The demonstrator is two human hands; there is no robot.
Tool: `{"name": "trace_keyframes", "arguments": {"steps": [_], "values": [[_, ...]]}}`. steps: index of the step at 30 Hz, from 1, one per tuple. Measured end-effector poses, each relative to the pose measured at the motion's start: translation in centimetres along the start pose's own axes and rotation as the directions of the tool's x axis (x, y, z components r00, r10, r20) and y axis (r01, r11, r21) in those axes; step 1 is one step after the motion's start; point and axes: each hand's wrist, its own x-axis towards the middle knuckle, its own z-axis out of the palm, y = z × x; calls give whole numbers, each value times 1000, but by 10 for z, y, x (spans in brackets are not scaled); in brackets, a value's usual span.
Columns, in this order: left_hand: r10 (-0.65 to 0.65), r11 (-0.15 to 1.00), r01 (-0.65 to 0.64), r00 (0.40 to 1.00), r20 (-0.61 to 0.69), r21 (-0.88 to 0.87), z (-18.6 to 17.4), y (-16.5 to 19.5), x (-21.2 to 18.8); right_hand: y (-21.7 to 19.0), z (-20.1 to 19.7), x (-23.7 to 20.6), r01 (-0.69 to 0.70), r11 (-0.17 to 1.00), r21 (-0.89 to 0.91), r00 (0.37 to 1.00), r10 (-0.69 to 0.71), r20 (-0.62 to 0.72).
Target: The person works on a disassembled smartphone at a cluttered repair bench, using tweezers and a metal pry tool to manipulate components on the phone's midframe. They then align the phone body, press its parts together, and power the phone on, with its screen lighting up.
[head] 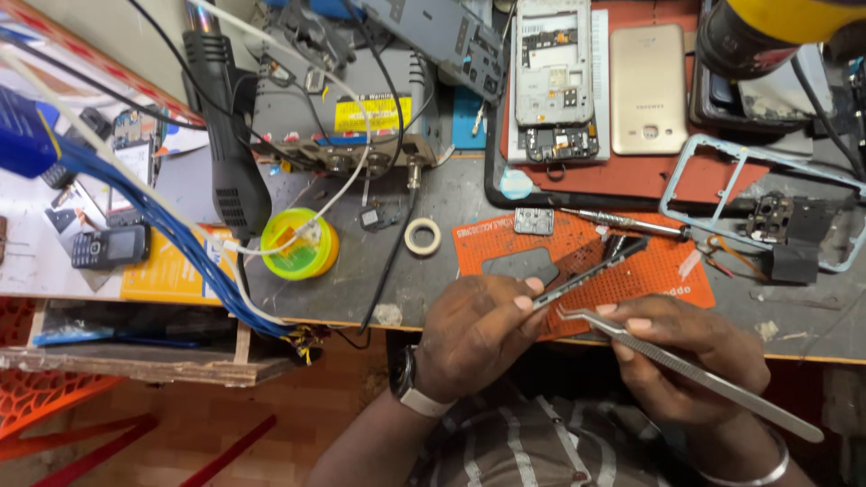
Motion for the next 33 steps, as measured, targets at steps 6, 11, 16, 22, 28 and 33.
{"name": "trace_keyframes", "arguments": {"steps": [6,11,16,22,28,33], "values": [[-11,998,13,999,-34,60,-1,3,0,9,-1,-7,-26,996,82,999,28,-17],[-53,996,55,998,-29,65,3,4,-4,15,-5,-15,-191,930,315,976,214,-40],[-67,996,70,997,-48,52,5,5,-3,16,-7,-5,-224,757,614,952,305,-29],[-76,996,79,996,-50,52,6,5,0,21,2,-3,-124,742,659,975,214,-57],[-98,994,101,993,-65,38,10,10,4,16,-6,-6,-191,837,512,968,247,-43],[-104,994,106,992,-66,21,13,12,6,16,-10,-4,-198,853,484,968,247,-40]]}}
